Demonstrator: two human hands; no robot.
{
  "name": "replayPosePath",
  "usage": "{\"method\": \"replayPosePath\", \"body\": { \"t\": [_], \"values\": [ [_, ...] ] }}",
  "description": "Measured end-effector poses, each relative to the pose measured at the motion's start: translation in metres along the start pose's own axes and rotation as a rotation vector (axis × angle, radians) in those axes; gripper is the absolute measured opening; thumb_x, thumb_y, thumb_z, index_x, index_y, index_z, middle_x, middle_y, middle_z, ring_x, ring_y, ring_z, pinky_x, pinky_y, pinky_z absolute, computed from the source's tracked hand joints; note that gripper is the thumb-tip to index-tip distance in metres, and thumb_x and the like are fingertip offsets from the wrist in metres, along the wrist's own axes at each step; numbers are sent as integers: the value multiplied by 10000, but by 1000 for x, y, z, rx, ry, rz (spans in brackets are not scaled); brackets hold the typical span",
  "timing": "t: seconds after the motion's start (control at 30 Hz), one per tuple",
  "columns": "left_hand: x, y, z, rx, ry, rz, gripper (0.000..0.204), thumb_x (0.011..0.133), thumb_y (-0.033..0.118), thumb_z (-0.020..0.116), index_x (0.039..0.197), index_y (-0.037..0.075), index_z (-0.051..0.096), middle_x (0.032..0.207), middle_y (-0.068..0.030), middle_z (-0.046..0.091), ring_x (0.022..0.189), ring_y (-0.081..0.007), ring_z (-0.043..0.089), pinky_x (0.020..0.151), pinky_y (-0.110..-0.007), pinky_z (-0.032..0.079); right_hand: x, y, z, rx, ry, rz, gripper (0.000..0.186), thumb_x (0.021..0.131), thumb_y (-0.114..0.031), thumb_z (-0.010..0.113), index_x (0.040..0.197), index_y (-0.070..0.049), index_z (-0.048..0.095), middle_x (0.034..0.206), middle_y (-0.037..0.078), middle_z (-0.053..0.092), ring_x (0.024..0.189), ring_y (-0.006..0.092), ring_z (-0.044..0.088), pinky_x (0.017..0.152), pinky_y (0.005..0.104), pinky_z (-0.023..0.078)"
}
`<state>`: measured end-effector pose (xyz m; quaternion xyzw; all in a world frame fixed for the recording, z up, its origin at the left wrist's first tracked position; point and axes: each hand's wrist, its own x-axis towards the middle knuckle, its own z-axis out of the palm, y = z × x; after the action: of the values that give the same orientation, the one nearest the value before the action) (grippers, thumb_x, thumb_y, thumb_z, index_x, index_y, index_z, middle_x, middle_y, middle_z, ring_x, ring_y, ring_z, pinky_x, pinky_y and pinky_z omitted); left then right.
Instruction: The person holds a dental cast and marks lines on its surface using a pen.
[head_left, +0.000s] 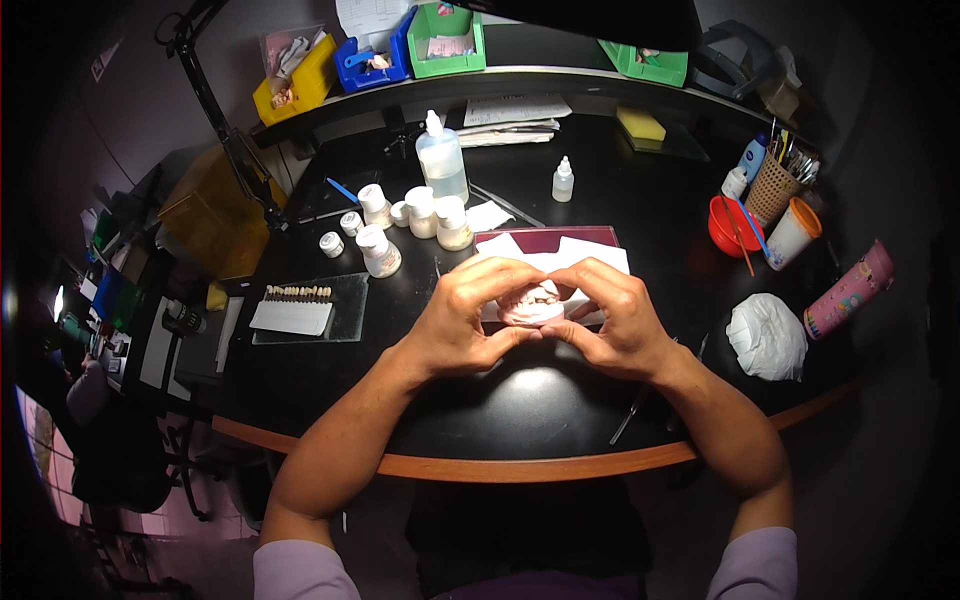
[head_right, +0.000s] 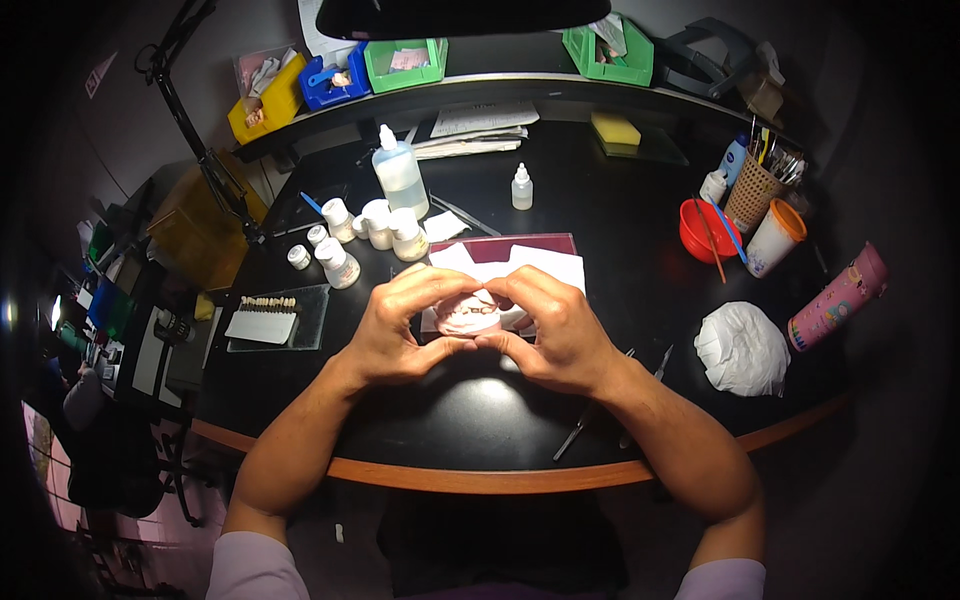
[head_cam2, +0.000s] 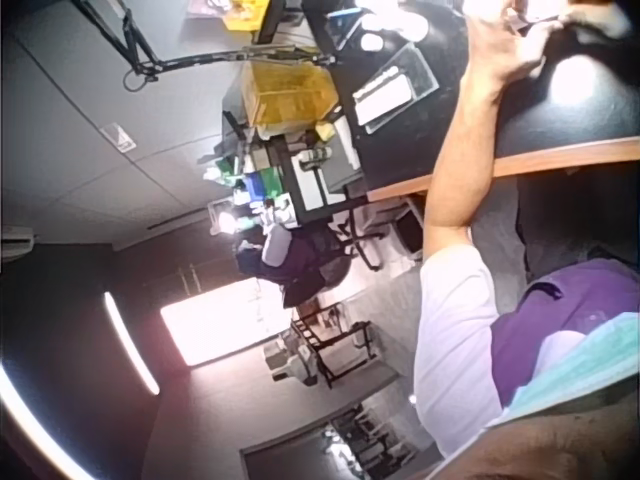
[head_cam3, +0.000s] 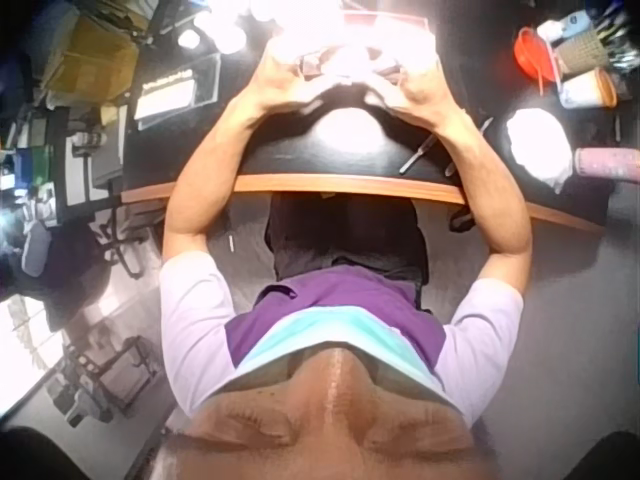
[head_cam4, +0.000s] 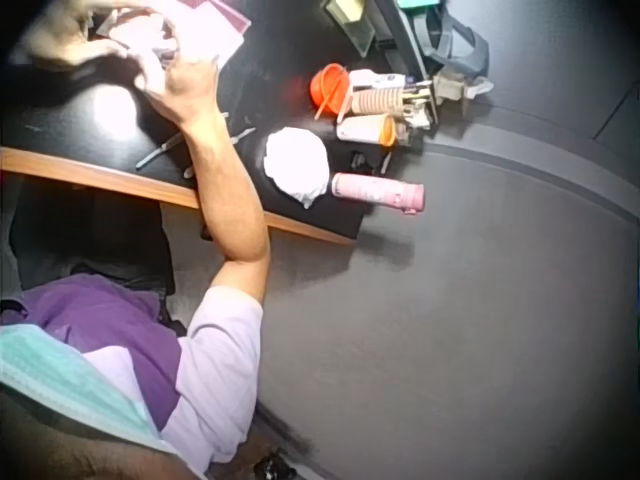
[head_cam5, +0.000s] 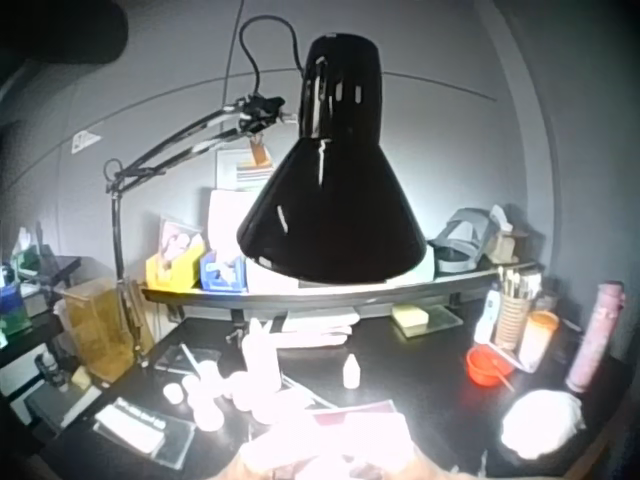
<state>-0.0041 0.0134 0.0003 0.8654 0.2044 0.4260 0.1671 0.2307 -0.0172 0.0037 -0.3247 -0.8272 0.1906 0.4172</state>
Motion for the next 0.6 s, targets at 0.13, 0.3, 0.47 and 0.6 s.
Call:
{"method": "replayPosePath", "body": {
  "t": [0.13,0.3,0.47,0.6],
  "values": [
    [1,5,-2,-18,-42,-48,553,706,132,919,1204,3,716,1138,-157,737,1051,-300,700,919,-383,551,2,-5,-5,23,-27,25,444,838,-170,856,1199,27,687,1002,142,687,894,263,712,731,348,609],
    [-1,7,2,-32,14,-21,565,686,118,895,1206,6,705,1142,-149,731,1043,-310,693,930,-409,536,6,0,-23,-48,-15,-51,370,862,-180,833,1149,23,719,1051,151,696,915,257,713,769,342,608],
    [-10,10,5,124,15,84,574,665,142,871,1197,46,677,1183,-112,692,1078,-317,659,944,-425,505,15,23,-34,4,259,121,119,949,-58,701,1018,24,754,1047,118,709,923,178,704,765,314,610],
    [-4,14,18,194,41,200,550,678,144,857,1184,69,657,1177,-84,676,1077,-281,652,922,-428,507,45,81,-59,41,268,501,123,971,-86,690,1004,18,748,867,41,727,801,103,682,712,284,606]
  ]
}}
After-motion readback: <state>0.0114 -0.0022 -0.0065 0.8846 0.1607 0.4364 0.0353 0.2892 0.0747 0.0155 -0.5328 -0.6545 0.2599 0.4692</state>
